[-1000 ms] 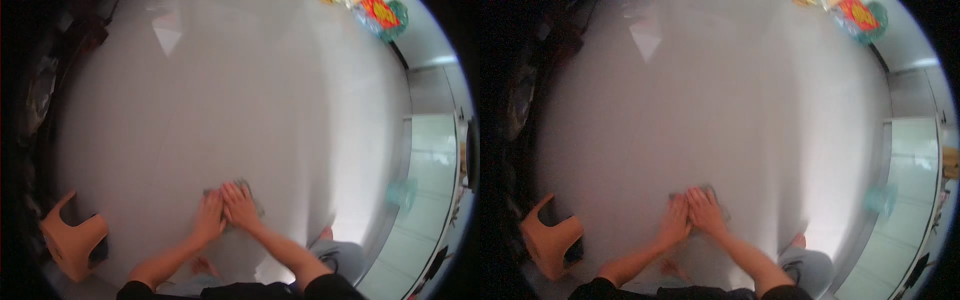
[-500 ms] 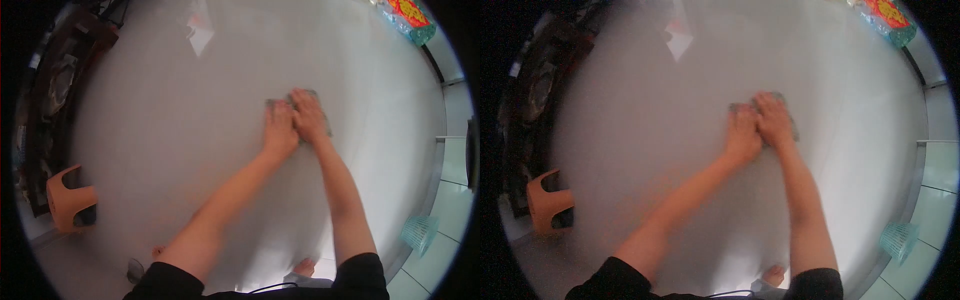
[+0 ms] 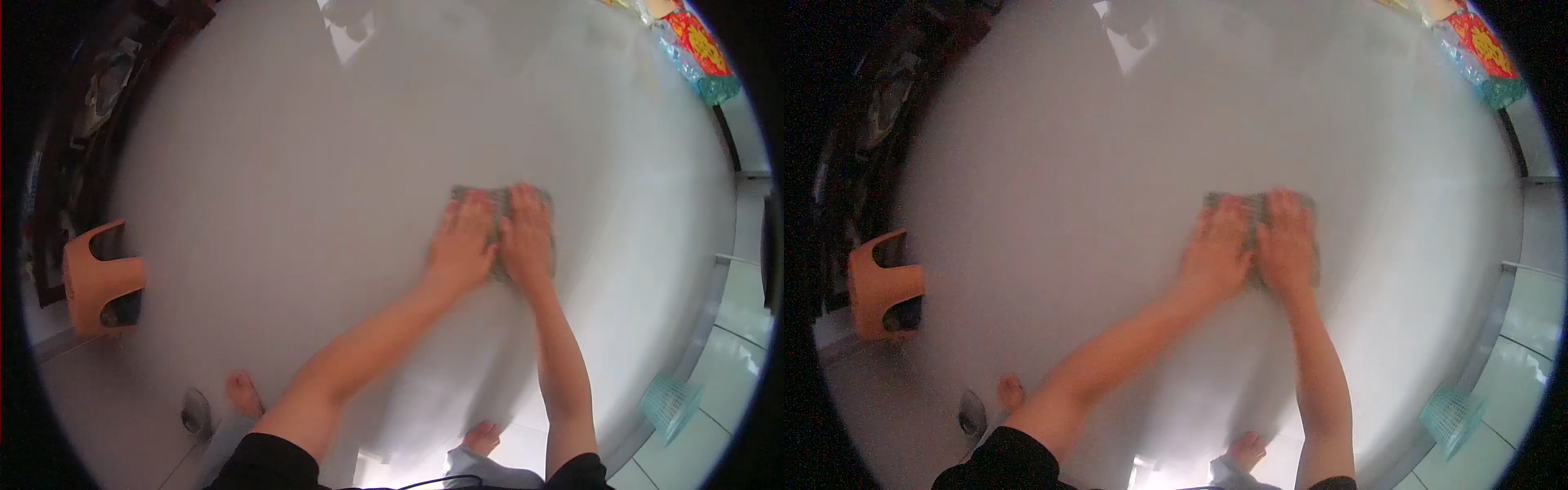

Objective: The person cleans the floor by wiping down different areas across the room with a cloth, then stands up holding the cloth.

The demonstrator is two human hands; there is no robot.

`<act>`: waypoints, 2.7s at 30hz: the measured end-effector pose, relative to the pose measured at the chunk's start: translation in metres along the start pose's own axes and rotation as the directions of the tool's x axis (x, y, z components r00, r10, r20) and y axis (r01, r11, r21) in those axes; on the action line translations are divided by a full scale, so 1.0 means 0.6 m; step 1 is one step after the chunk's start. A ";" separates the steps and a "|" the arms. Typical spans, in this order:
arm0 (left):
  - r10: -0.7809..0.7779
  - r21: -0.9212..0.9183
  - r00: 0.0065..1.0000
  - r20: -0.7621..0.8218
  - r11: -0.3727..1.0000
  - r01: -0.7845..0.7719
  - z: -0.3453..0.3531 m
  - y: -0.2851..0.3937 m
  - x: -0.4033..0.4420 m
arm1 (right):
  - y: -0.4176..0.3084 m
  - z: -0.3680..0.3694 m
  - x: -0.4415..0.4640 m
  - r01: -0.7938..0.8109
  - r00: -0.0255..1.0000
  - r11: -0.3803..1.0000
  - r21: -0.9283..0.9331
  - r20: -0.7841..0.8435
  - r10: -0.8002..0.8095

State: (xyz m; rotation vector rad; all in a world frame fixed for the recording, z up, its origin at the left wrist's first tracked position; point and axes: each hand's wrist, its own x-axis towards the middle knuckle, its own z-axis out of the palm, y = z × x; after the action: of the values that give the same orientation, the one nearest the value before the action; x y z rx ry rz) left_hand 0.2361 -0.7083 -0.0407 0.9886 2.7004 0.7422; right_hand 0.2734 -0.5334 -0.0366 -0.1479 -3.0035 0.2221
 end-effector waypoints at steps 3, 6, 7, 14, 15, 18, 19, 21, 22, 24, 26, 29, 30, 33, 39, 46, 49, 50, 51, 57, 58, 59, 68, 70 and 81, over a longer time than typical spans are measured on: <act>-0.285 0.077 0.958 0.024 0.956 0.283 -0.074 -0.057 -0.150 | -0.151 0.023 0.014 0.246 0.963 0.945 0.216 0.061 -0.264; -0.615 0.222 0.788 0.006 0.769 0.599 -0.102 -0.094 -0.336 | -0.326 0.059 -0.017 0.504 0.829 0.745 0.437 -0.002 -0.560; -0.684 0.207 0.727 -0.063 0.703 0.680 -0.097 -0.097 -0.405 | -0.381 0.063 -0.039 0.571 0.767 0.671 0.473 -0.018 -0.641; -0.707 0.120 0.598 -0.377 0.603 0.789 -0.055 -0.053 -0.449 | -0.506 0.088 -0.126 0.560 0.733 0.495 0.664 -0.118 -0.670; -0.734 -0.012 0.617 -0.285 0.646 0.763 -0.086 -0.037 -0.393 | -0.468 0.082 -0.098 0.548 0.755 0.526 0.651 -0.114 -0.645; -0.658 -0.059 0.738 -0.151 0.751 0.658 -0.113 -0.012 -0.260 | -0.354 0.060 -0.040 0.484 0.861 0.677 0.555 -0.160 -0.484; -0.572 -0.020 0.800 -0.179 0.816 0.578 -0.082 -0.011 -0.231 | -0.303 0.061 -0.031 0.454 0.889 0.756 0.471 -0.185 -0.419; -0.390 0.000 0.887 -0.248 0.915 0.403 0.002 0.015 -0.183 | -0.171 0.046 -0.031 0.356 0.934 0.827 0.434 -0.131 -0.334; -0.296 -0.022 0.905 -0.305 0.953 0.303 0.048 0.045 -0.155 | -0.103 0.035 -0.047 0.298 0.953 0.901 0.315 -0.155 -0.261; -0.281 -0.086 0.949 -0.146 0.959 0.270 0.110 0.144 -0.092 | 0.039 0.024 -0.094 0.161 0.980 0.960 0.229 -0.149 -0.129; -0.139 -0.154 0.981 -0.137 0.981 0.118 0.188 0.244 -0.071 | 0.148 -0.011 -0.168 -0.031 0.993 0.982 0.189 -0.106 0.051; 0.087 -0.187 0.996 0.036 0.979 -0.079 0.252 0.391 -0.098 | 0.276 -0.030 -0.357 -0.363 0.924 0.928 0.080 -0.099 0.370; 0.182 -0.100 0.977 0.110 0.980 -0.172 0.275 0.443 -0.130 | 0.315 -0.041 -0.445 -0.383 0.912 0.923 0.049 -0.137 0.386; 0.416 0.167 0.861 0.293 0.864 -0.474 0.276 0.535 -0.264 | 0.291 -0.072 -0.659 -0.567 0.788 0.794 0.219 -0.139 0.600; 0.457 0.028 0.840 0.292 0.874 -0.485 0.335 0.564 -0.383 | 0.236 -0.102 -0.791 -0.672 0.734 0.741 0.004 -0.128 0.667; 0.247 -0.243 0.955 0.161 0.948 -0.204 0.236 0.423 -0.160 | 0.292 -0.068 -0.518 -0.342 0.934 0.939 0.024 -0.096 0.343; 0.120 -0.127 0.985 0.123 0.986 -0.104 0.168 0.303 -0.109 | 0.231 -0.049 -0.345 -0.149 0.986 0.989 0.001 -0.076 0.149; 0.055 -0.071 0.993 0.105 0.996 -0.048 0.138 0.267 -0.118 | 0.192 -0.053 -0.303 -0.085 0.994 0.993 0.079 -0.065 0.090; -0.002 -0.024 0.997 0.080 1.000 0.004 0.111 0.224 -0.132 | 0.144 -0.048 -0.266 -0.022 0.998 0.989 0.146 -0.059 0.031; -0.416 0.307 0.906 -0.076 0.855 0.418 0.022 0.034 -0.457 | -0.200 0.039 -0.249 0.395 0.892 0.797 0.456 0.017 -0.451; -0.505 0.363 0.856 -0.111 0.781 0.508 0.031 0.024 -0.531 | -0.256 0.025 -0.268 0.350 0.832 0.747 0.565 0.179 -0.525; -0.637 0.250 0.759 -0.135 0.719 0.648 0.033 0.048 -0.593 | -0.294 0.003 -0.298 0.274 0.737 0.708 0.651 0.331 -0.589; -0.522 0.168 0.851 -0.056 0.835 0.524 0.071 0.160 -0.550 | -0.222 0.038 -0.418 0.435 0.872 0.727 0.531 -0.047 -0.487; -0.364 0.108 0.931 -0.041 0.924 0.366 0.075 0.208 -0.417 | -0.111 0.006 -0.377 0.289 0.953 0.849 0.442 -0.049 -0.299; 0.482 0.140 0.701 0.526 0.764 -0.630 0.357 0.620 -0.378 | 0.218 -0.137 -0.823 -0.864 0.498 0.503 0.013 0.167 0.851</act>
State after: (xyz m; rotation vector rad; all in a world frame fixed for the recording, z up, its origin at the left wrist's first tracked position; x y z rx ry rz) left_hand 0.6861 -0.5259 -0.0388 1.8554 2.1110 0.0921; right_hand 0.7830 -0.4458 -0.0344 -1.7101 -2.7104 0.4710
